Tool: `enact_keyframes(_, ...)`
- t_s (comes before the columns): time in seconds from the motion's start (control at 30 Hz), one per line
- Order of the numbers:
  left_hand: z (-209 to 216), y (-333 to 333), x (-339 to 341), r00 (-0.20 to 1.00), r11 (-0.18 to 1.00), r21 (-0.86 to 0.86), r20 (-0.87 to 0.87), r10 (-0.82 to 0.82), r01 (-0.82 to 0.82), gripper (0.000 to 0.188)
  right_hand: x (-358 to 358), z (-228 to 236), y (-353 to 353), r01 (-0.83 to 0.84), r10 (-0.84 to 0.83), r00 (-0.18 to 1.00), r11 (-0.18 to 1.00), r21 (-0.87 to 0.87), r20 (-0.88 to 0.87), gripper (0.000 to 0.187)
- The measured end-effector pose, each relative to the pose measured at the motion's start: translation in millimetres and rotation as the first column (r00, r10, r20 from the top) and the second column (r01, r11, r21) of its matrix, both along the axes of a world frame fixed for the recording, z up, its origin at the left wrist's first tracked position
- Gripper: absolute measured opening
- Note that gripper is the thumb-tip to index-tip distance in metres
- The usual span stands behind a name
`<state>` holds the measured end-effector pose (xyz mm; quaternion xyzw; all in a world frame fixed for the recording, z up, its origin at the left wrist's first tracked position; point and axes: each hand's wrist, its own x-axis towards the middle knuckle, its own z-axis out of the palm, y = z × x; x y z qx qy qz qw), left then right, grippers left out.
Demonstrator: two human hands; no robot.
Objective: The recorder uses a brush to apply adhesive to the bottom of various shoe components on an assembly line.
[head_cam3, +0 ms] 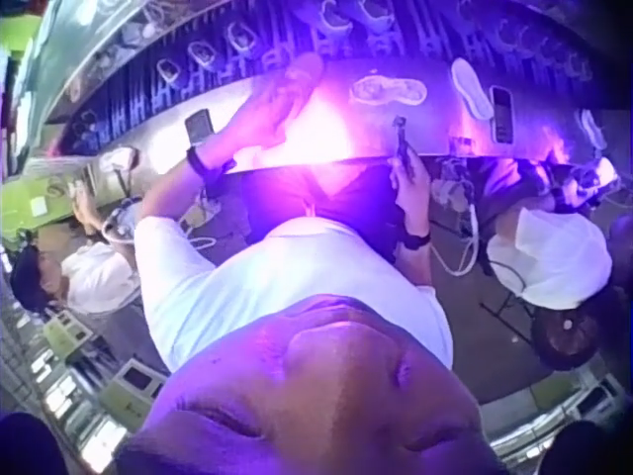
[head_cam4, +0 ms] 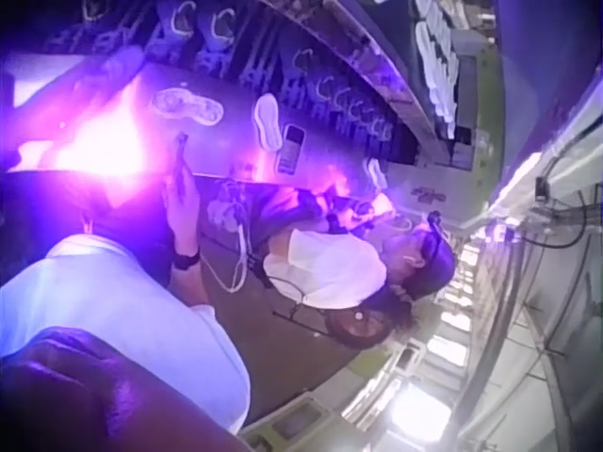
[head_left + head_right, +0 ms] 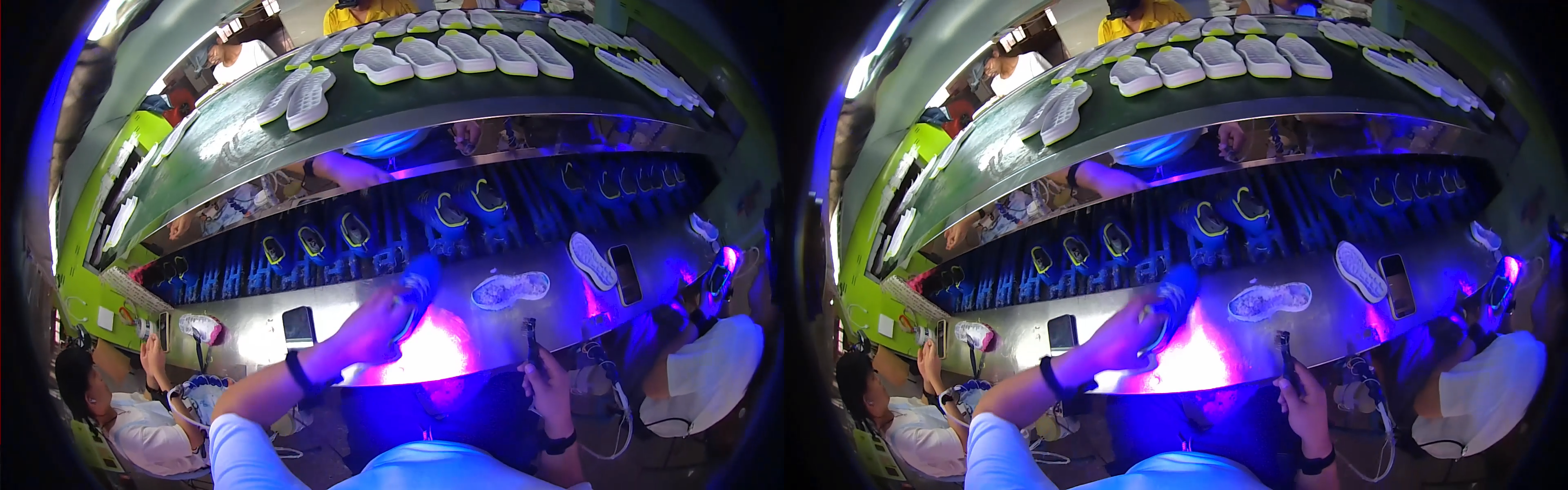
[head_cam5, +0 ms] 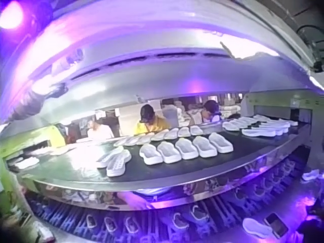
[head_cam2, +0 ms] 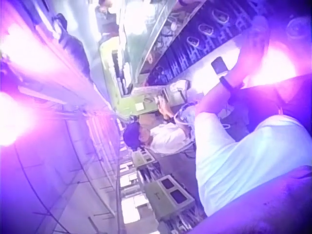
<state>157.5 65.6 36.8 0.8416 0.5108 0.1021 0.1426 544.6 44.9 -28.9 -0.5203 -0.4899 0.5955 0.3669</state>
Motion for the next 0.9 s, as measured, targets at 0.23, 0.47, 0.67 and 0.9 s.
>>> enact_keyframes(0.23, -19, -67, 54, 0.887, 0.978, 0.179, -0.429, 0.172, -0.103, 0.083, -41, 28, -23, -0.066, 0.056, 0.997, 0.983, 0.174, 0.062, 0.050)
enact_keyframes(0.47, -57, -109, 27, 0.921, 0.841, 0.414, -0.320, -0.223, 0.348, 0.052, -72, 52, -52, -0.145, 0.121, 0.988, 0.945, 0.292, 0.098, 0.047)
enact_keyframes(0.67, -48, -151, 9, 0.874, 0.826, 0.373, 0.410, 0.263, -0.423, 0.078, -93, 27, -58, -0.237, 0.183, 0.958, 0.937, 0.256, 0.220, 0.043)
enact_keyframes(0.9, -90, -219, 24, 0.884, 0.867, 0.274, 0.346, 0.315, -0.417, 0.078, -144, -19, -48, -0.577, 0.400, 0.789, 0.743, 0.339, 0.466, 0.038)
